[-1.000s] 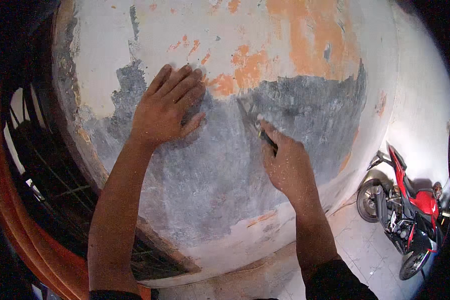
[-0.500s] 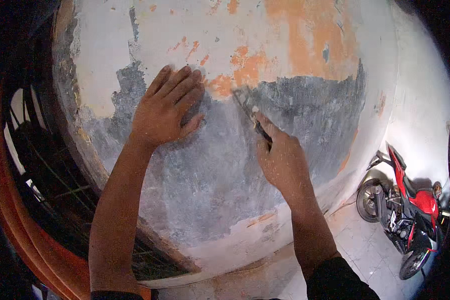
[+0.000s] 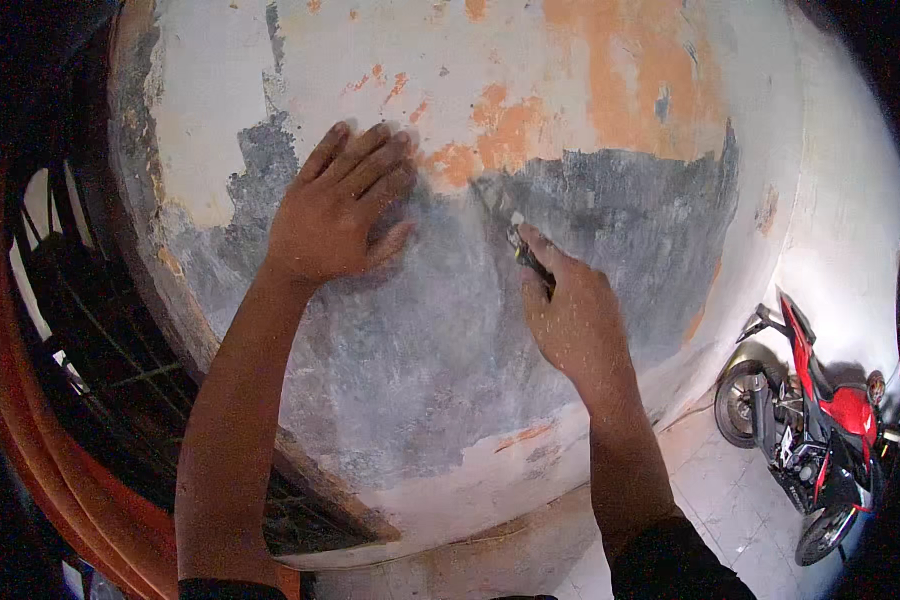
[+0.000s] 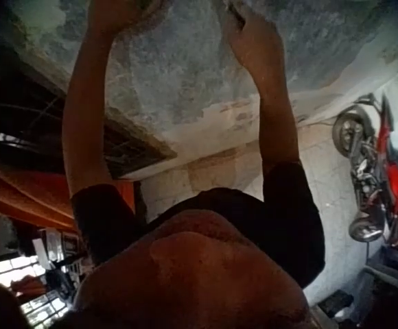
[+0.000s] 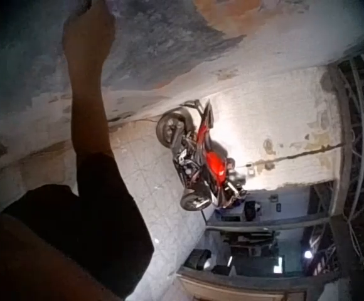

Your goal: Scrape old paint and plaster off a wall using a putty knife.

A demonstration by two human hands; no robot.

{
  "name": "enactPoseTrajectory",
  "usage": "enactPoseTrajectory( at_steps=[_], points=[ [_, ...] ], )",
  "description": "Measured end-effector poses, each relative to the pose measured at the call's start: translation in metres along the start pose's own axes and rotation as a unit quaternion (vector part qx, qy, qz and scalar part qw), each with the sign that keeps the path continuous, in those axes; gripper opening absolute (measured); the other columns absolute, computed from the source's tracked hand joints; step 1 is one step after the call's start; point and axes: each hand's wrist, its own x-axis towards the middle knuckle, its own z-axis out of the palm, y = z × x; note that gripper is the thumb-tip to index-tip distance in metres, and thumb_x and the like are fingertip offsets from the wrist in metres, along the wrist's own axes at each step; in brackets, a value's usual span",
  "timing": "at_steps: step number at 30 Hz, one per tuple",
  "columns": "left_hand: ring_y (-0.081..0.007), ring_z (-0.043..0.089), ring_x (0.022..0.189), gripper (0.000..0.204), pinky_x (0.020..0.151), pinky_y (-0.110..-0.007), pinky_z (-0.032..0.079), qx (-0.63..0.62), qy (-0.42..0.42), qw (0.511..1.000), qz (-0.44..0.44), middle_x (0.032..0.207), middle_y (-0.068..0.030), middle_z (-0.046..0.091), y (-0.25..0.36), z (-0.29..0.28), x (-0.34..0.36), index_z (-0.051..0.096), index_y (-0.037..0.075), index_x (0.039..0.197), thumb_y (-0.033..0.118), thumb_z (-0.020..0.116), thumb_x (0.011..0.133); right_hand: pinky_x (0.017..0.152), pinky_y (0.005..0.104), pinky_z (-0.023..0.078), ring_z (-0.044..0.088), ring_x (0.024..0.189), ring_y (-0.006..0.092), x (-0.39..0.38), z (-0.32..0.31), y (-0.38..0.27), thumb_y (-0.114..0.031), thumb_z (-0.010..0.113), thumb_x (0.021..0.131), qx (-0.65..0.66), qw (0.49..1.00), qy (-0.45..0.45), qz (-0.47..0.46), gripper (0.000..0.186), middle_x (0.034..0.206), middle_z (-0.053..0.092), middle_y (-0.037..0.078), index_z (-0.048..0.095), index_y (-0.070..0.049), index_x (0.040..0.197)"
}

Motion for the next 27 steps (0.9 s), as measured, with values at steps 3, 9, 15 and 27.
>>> enactPoseTrajectory(
  at_steps=[3,9,15,27],
  points=[
    [-0.0289,0.048,0.145,0.053,0.126,-0.051,0.029,0.001,-0.011,1.0,-0.001,0.151,-0.0084,0.056,0.0,-0.001,0.0,0.065,0.012,0.134,0.032,0.076,0.086,0.086,0.0522,0.057,0.072,0.094,0.0427,0.008,-0.01,-0.004,-0.022,0.058,0.101,0.024,1.0,0.008,-0.014,0.049,0.103,0.073,0.026,0.055,-0.018,0.15],
    [-0.025,0.048,0.144,0.049,0.127,-0.05,0.029,0.01,-0.005,1.0,-0.006,0.148,-0.0063,0.058,0.001,0.0,0.0,0.068,0.011,0.129,0.038,0.075,0.088,0.086,0.0517,0.057,0.072,0.094,0.0441,-0.007,-0.001,-0.004,-0.023,0.058,0.1,0.022,1.0,-0.012,0.012,0.05,0.102,0.073,0.026,0.055,-0.018,0.15],
    [-0.0251,0.048,0.144,0.048,0.126,-0.05,0.029,0.008,0.001,1.0,-0.003,0.149,-0.0065,0.057,0.002,-0.003,0.004,0.068,0.012,0.129,0.038,0.074,0.089,0.083,0.0533,0.057,0.072,0.091,0.0428,-0.013,0.005,-0.001,-0.022,0.057,0.1,-0.031,1.0,0.006,-0.004,0.05,0.098,0.072,0.027,0.054,-0.014,0.15],
    [-0.0267,0.049,0.143,0.049,0.126,-0.051,0.03,0.005,0.002,1.0,0.003,0.148,-0.0081,0.058,-0.001,-0.001,-0.001,0.069,0.009,0.127,0.038,0.074,0.088,0.083,0.0544,0.058,0.072,0.089,0.0437,-0.013,0.016,0.004,-0.021,0.058,0.099,-0.016,1.0,0.0,-0.017,0.05,0.095,0.072,0.027,0.055,-0.014,0.149]
  ],
)
